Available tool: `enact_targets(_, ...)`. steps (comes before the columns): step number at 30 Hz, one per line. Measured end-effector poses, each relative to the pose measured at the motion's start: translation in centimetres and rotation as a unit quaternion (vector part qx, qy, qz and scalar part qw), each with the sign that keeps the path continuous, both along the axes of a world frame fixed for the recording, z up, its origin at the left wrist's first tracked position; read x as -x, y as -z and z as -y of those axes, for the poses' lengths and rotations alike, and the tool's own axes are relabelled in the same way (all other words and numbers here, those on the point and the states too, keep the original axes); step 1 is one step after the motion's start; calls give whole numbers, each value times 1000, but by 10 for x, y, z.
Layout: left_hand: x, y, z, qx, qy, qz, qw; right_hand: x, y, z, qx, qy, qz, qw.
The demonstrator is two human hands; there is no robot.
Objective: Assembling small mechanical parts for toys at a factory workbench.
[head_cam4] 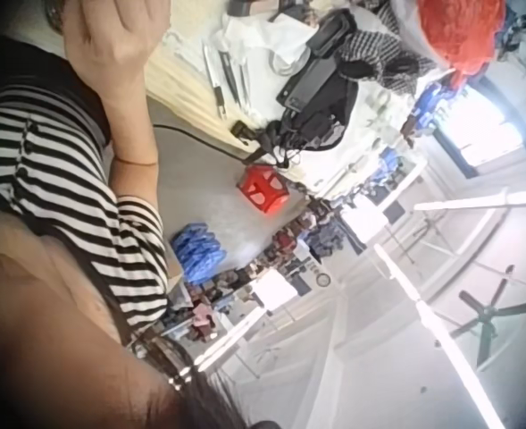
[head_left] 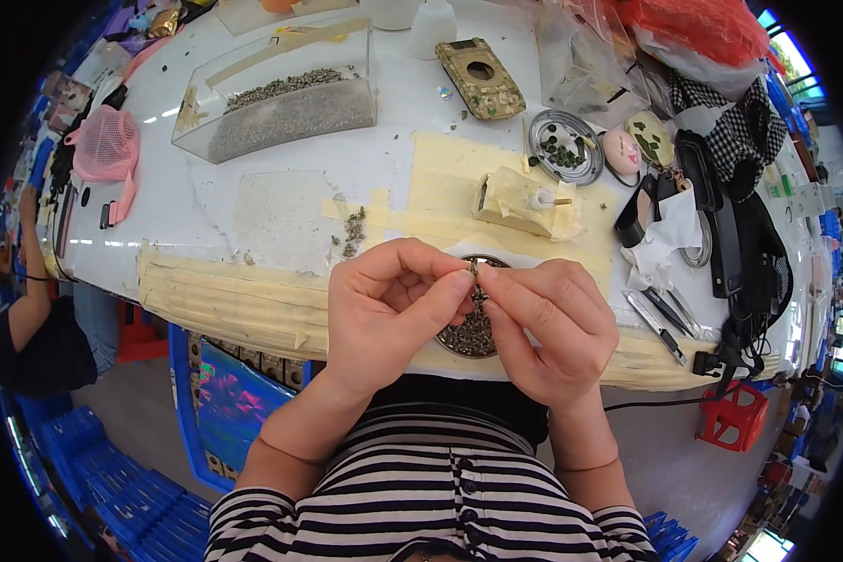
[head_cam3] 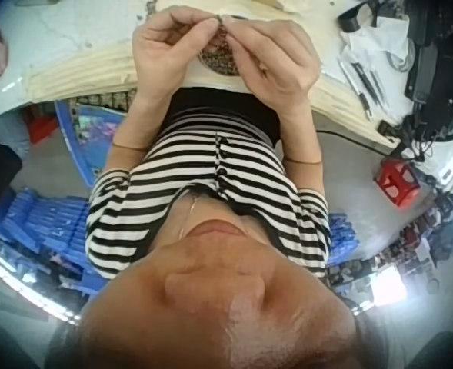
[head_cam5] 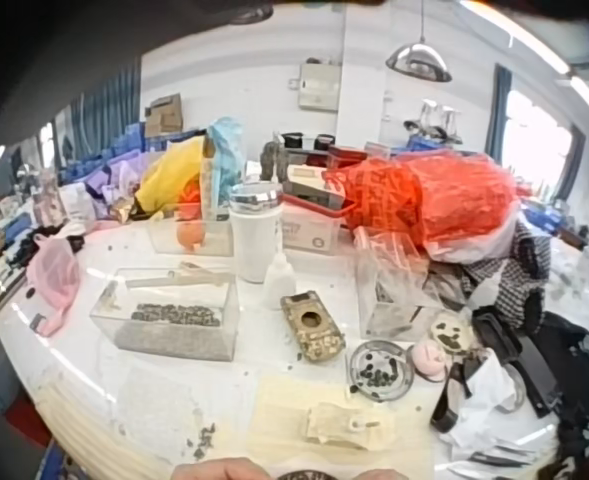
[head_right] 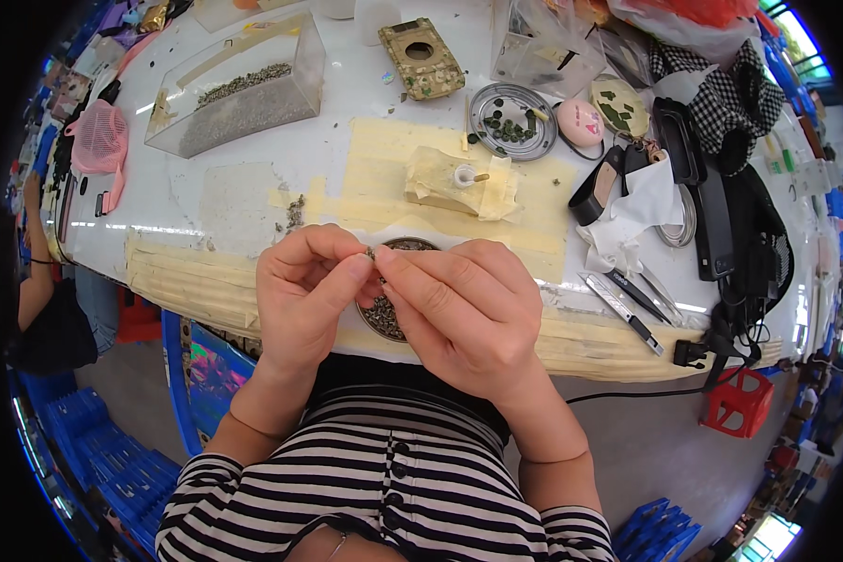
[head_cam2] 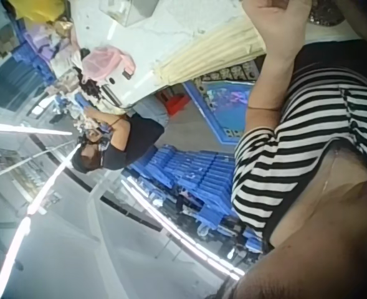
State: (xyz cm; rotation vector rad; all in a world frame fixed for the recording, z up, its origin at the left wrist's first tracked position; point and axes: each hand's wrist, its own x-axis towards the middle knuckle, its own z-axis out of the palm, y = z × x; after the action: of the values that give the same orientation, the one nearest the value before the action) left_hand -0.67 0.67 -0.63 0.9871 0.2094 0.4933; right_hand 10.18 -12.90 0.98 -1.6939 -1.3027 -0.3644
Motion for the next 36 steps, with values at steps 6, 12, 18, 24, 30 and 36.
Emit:
enact_targets(6,1,0,-1,-5,9,-8,1000,-2,0,0,-1,-1,11,1000)
enact_targets(12,1,0,-1,7,8,-2,1000,-1,1,0,-2,-4,1,1000)
enact_targets(18,1,-1,-1,5,10,2,1000,-1,0,0,-7,-6,-3,1000)
enact_targets(24,1,0,7,-187,-60,1,981,-1,-2,6,-45,20,-67,997)
enact_targets(30,1,7,10,-288,-111,34,950,0,-3,8,-59,-19,-116,991)
enact_targets(36,1,6,11,-265,-105,30,958,1,-6,8,-47,-32,-92,994)
